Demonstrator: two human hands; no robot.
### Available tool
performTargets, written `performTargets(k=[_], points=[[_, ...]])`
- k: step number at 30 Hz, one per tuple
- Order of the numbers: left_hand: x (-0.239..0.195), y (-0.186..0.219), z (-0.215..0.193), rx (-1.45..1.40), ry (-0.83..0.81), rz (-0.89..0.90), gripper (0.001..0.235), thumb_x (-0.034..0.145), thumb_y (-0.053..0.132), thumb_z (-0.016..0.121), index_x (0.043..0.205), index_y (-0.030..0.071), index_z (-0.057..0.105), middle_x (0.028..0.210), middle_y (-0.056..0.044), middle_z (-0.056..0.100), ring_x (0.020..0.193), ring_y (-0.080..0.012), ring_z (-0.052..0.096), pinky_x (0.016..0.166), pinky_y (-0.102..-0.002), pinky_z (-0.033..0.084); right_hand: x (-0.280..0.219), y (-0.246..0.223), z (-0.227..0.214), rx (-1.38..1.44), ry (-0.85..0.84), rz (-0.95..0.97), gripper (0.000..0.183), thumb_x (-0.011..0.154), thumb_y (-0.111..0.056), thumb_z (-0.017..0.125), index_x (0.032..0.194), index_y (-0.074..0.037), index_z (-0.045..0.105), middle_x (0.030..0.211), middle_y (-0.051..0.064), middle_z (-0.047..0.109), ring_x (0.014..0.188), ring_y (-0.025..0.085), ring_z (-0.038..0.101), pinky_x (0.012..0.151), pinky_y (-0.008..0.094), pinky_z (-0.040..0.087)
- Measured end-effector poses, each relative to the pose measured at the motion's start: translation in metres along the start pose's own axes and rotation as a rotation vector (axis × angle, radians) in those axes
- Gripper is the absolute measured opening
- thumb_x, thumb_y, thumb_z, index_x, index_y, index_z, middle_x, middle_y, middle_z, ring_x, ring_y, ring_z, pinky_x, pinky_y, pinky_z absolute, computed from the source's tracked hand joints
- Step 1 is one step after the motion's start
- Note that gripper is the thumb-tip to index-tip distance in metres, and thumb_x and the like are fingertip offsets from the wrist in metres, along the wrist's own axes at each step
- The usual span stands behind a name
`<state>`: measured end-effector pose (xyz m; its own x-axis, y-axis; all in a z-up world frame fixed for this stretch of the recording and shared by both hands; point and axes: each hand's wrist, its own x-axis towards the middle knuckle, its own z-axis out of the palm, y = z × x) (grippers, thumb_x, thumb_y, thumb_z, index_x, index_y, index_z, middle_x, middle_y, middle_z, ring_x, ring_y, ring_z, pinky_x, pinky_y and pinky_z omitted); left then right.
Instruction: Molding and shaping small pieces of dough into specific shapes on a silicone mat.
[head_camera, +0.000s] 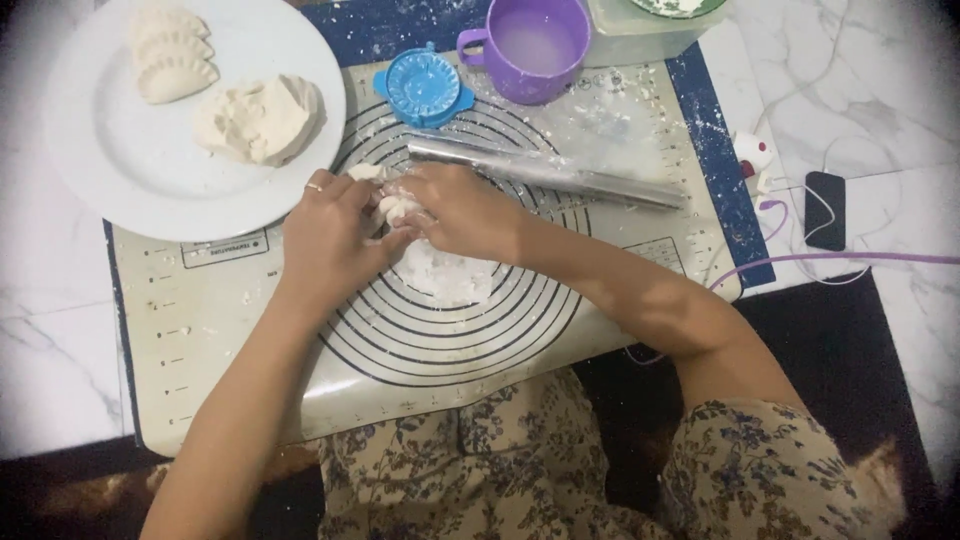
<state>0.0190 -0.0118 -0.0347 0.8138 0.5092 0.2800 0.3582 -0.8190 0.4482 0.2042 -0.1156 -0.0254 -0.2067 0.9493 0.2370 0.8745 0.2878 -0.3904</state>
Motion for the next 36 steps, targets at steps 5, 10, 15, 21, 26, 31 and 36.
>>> performTargets(k=[5, 10, 15, 21, 26, 31, 36], points=[[-0.002, -0.001, 0.004, 0.048, 0.024, 0.008, 0.046, 0.078, 0.04, 0.087, 0.097, 0.0, 0.075, 0.082, -0.012, 0.068, 0.089, -0.0264, 0.062, 0.075, -0.034, 0.055, -0.002, -0.003, 0.0, -0.029, 0.025, -0.015, 0.022, 0.097, -0.015, 0.066, 0.112, 0.001, 0.064, 0.094, 0.02, 0.067, 0.09, 0.035, 0.073, 0.081, 0.04, 0.06], [-0.003, 0.001, 0.004, 0.073, 0.066, 0.035, 0.042, 0.079, 0.036, 0.088, 0.096, 0.0, 0.076, 0.082, -0.013, 0.069, 0.087, -0.0271, 0.062, 0.074, -0.034, 0.054, -0.005, 0.003, 0.005, -0.031, 0.084, -0.048, 0.017, 0.096, -0.012, 0.068, 0.109, -0.001, 0.066, 0.088, 0.018, 0.066, 0.083, 0.034, 0.072, 0.076, 0.04, 0.06], [-0.005, -0.001, 0.008, 0.088, 0.112, 0.02, 0.04, 0.082, 0.039, 0.086, 0.095, 0.001, 0.077, 0.081, -0.011, 0.07, 0.086, -0.0247, 0.062, 0.072, -0.032, 0.054, -0.005, -0.004, -0.003, 0.048, 0.113, -0.049, 0.012, 0.097, -0.009, 0.067, 0.106, -0.002, 0.067, 0.089, 0.018, 0.068, 0.08, 0.032, 0.072, 0.074, 0.039, 0.058], [-0.009, -0.002, 0.0, 0.119, 0.084, 0.048, 0.056, 0.081, 0.057, 0.084, 0.096, 0.003, 0.078, 0.084, -0.012, 0.072, 0.091, -0.025, 0.063, 0.074, -0.032, 0.056, 0.0, 0.008, 0.01, 0.14, 0.175, -0.036, 0.013, 0.096, -0.009, 0.069, 0.107, -0.003, 0.07, 0.089, 0.019, 0.069, 0.08, 0.037, 0.073, 0.072, 0.043, 0.057], [-0.009, 0.001, -0.004, 0.164, 0.025, 0.028, 0.057, 0.078, 0.053, 0.084, 0.101, 0.002, 0.077, 0.09, -0.013, 0.073, 0.094, -0.0276, 0.065, 0.077, -0.036, 0.057, 0.001, -0.005, -0.005, 0.148, 0.097, 0.007, 0.016, 0.094, -0.01, 0.068, 0.108, -0.004, 0.071, 0.092, 0.018, 0.072, 0.082, 0.034, 0.074, 0.075, 0.042, 0.058], [-0.01, -0.004, 0.003, 0.15, 0.053, 0.005, 0.05, 0.082, 0.05, 0.081, 0.104, 0.006, 0.077, 0.095, -0.013, 0.074, 0.098, -0.0275, 0.066, 0.078, -0.036, 0.058, 0.002, -0.012, -0.027, 0.232, -0.036, 0.076, 0.022, 0.1, -0.012, 0.055, 0.112, 0.0, 0.069, 0.097, 0.021, 0.072, 0.084, 0.036, 0.073, 0.078, 0.047, 0.056], [-0.009, -0.019, 0.018, 0.137, 0.041, 0.025, 0.038, 0.081, 0.043, 0.076, 0.101, 0.011, 0.077, 0.092, -0.01, 0.075, 0.093, -0.0254, 0.067, 0.077, -0.035, 0.058, 0.0, -0.005, -0.039, 0.299, -0.319, 0.248, 0.05, 0.102, -0.038, 0.057, 0.146, -0.014, 0.053, 0.149, 0.015, 0.054, 0.138, 0.036, 0.05, 0.119, 0.054, 0.036]])
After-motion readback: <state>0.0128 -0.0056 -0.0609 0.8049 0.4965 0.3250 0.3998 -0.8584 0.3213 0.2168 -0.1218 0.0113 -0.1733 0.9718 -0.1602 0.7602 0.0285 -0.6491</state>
